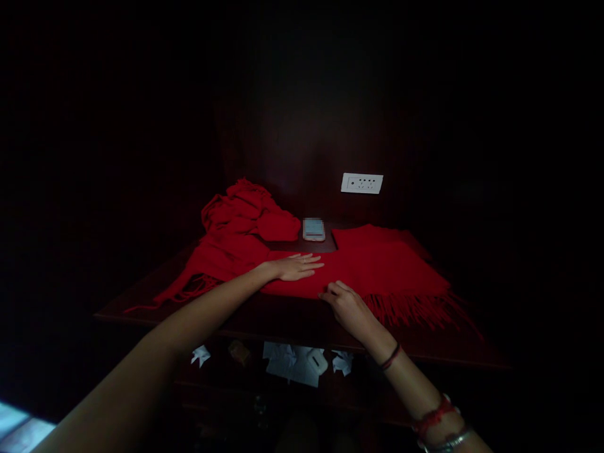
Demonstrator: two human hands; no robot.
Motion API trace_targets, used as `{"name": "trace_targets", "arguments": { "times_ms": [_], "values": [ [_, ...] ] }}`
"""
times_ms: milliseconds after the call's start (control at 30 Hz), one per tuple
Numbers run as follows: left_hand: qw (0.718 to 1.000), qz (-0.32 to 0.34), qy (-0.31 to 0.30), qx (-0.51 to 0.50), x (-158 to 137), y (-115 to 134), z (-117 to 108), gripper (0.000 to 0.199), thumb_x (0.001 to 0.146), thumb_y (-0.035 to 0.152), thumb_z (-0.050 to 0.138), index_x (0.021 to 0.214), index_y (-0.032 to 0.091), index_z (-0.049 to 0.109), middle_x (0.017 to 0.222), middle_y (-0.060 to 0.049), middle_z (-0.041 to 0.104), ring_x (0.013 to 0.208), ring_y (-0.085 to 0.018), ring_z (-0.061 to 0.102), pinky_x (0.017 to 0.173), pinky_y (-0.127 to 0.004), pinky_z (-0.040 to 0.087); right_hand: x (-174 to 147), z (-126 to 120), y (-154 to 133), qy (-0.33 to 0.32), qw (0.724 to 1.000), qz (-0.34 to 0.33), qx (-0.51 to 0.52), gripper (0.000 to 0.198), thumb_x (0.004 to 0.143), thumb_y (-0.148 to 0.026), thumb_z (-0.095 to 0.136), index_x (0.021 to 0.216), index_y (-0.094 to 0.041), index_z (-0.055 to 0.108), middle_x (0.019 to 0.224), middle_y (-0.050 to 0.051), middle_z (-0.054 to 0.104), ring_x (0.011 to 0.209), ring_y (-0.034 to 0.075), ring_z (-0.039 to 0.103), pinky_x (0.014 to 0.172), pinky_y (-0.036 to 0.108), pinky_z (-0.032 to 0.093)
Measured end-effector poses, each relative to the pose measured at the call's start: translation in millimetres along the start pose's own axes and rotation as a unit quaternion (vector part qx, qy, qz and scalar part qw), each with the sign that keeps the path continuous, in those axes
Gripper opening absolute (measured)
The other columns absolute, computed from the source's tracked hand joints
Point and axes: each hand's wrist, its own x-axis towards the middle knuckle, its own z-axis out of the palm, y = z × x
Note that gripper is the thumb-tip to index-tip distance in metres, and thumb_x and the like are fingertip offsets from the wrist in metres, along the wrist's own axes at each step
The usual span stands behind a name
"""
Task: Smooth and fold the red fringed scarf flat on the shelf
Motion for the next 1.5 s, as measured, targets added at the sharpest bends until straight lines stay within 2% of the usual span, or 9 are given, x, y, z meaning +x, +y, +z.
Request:
{"name": "trace_targets", "arguments": {
  "times_ms": [200, 300, 433, 600, 767, 967, 1167, 1333, 1500],
  "values": [
    [0.968, -0.233, 0.068, 0.063, 5.0, -28.7, -3.6, 0.051, 0.085, 0.044, 0.018, 0.128, 0.019, 0.026, 0.136, -0.009, 0.016, 0.124, -0.025, 0.013, 0.098, -0.042, 0.011, -0.6, 0.4, 0.1, 0.004, 1.000, 0.005, 0.001, 0.027, 0.078, -0.007, 0.040, 0.094, -0.019, 0.058, 0.084, 0.004, 0.051, 0.080, 0.014, 0.044, 0.072, 0.024, 0.035],
    [0.973, -0.161, 0.131, 0.098, -11.5, -18.2, -3.5, 0.048, 0.085, 0.041, 0.023, 0.126, 0.018, 0.031, 0.136, -0.010, 0.018, 0.124, -0.023, 0.012, 0.100, -0.037, 0.011, -0.7, -0.1, -0.5, 0.009, 1.000, 0.006, -0.014, 0.024, 0.079, -0.010, 0.040, 0.093, -0.019, 0.058, 0.083, 0.004, 0.052, 0.079, 0.015, 0.044, 0.072, 0.024, 0.035],
    [0.992, -0.039, 0.095, 0.079, -47.1, 8.1, 5.0, 0.048, 0.084, 0.046, 0.023, 0.128, 0.026, 0.023, 0.137, -0.003, 0.014, 0.125, -0.019, 0.011, 0.099, -0.035, 0.015, -0.6, -1.0, -1.3, 0.018, 0.999, 0.007, -0.045, 0.022, 0.081, -0.013, 0.039, 0.090, -0.020, 0.058, 0.083, 0.004, 0.053, 0.079, 0.016, 0.045, 0.072, 0.027, 0.034],
    [0.990, -0.058, 0.069, 0.109, -92.2, 21.1, 9.7, 0.045, 0.084, 0.043, 0.026, 0.126, 0.026, 0.028, 0.133, -0.006, 0.026, 0.119, -0.021, 0.028, 0.092, -0.034, 0.027, -0.9, -1.1, -1.6, 0.027, 0.998, 0.003, -0.063, 0.021, 0.081, -0.015, 0.039, 0.087, -0.018, 0.059, 0.081, 0.005, 0.053, 0.078, 0.015, 0.046, 0.072, 0.027, 0.033],
    [0.974, -0.046, 0.047, 0.216, -126.6, -12.6, -17.1, 0.038, 0.076, 0.028, 0.045, 0.113, 0.024, 0.046, 0.109, -0.005, 0.054, 0.095, -0.019, 0.050, 0.084, -0.032, 0.032, -1.0, 0.4, 0.0, 0.035, 0.997, -0.008, -0.070, 0.019, 0.080, -0.014, 0.042, 0.085, -0.018, 0.059, 0.079, 0.004, 0.053, 0.076, 0.015, 0.046, 0.071, 0.025, 0.034],
    [0.939, -0.109, 0.040, 0.323, -136.6, -67.8, -42.9, 0.043, 0.059, 0.015, 0.056, 0.101, 0.024, 0.055, 0.099, -0.003, 0.058, 0.102, -0.024, 0.041, 0.092, -0.042, 0.018, -1.0, 3.7, 2.7, 0.049, 0.996, -0.017, -0.070, 0.019, 0.080, -0.014, 0.041, 0.084, -0.018, 0.059, 0.077, 0.004, 0.053, 0.073, 0.014, 0.047, 0.068, 0.024, 0.036],
    [0.901, -0.135, 0.200, 0.361, -119.1, -75.8, -66.6, 0.020, 0.071, 0.014, 0.045, 0.083, 0.017, 0.060, 0.078, -0.008, 0.058, 0.086, -0.021, 0.047, 0.088, -0.041, 0.024, -0.5, 6.0, 4.4, 0.059, 0.996, -0.022, -0.062, 0.021, 0.079, -0.011, 0.041, 0.086, -0.019, 0.060, 0.075, 0.004, 0.053, 0.072, 0.014, 0.047, 0.068, 0.024, 0.037],
    [0.820, -0.243, 0.385, 0.346, -117.5, -62.7, -84.3, 0.021, 0.071, 0.019, 0.048, 0.087, 0.014, 0.059, 0.105, -0.014, 0.050, 0.104, -0.028, 0.037, 0.090, -0.046, 0.020, -1.5, 2.2, 2.4, 0.056, 0.997, -0.013, -0.059, 0.023, 0.077, -0.008, 0.041, 0.086, -0.019, 0.059, 0.075, 0.004, 0.053, 0.072, 0.014, 0.047, 0.065, 0.023, 0.036],
    [0.941, -0.284, 0.112, 0.142, -135.3, -70.6, -64.6, 0.023, 0.066, 0.034, 0.054, 0.070, 0.013, 0.062, 0.081, -0.009, 0.059, 0.085, -0.024, 0.050, 0.080, -0.036, 0.034, -1.9, 2.6, 2.3, 0.052, 0.996, 0.004, -0.068, 0.021, 0.076, -0.007, 0.041, 0.078, -0.018, 0.059, 0.076, 0.004, 0.053, 0.072, 0.014, 0.047, 0.064, 0.023, 0.036]
  ]
}}
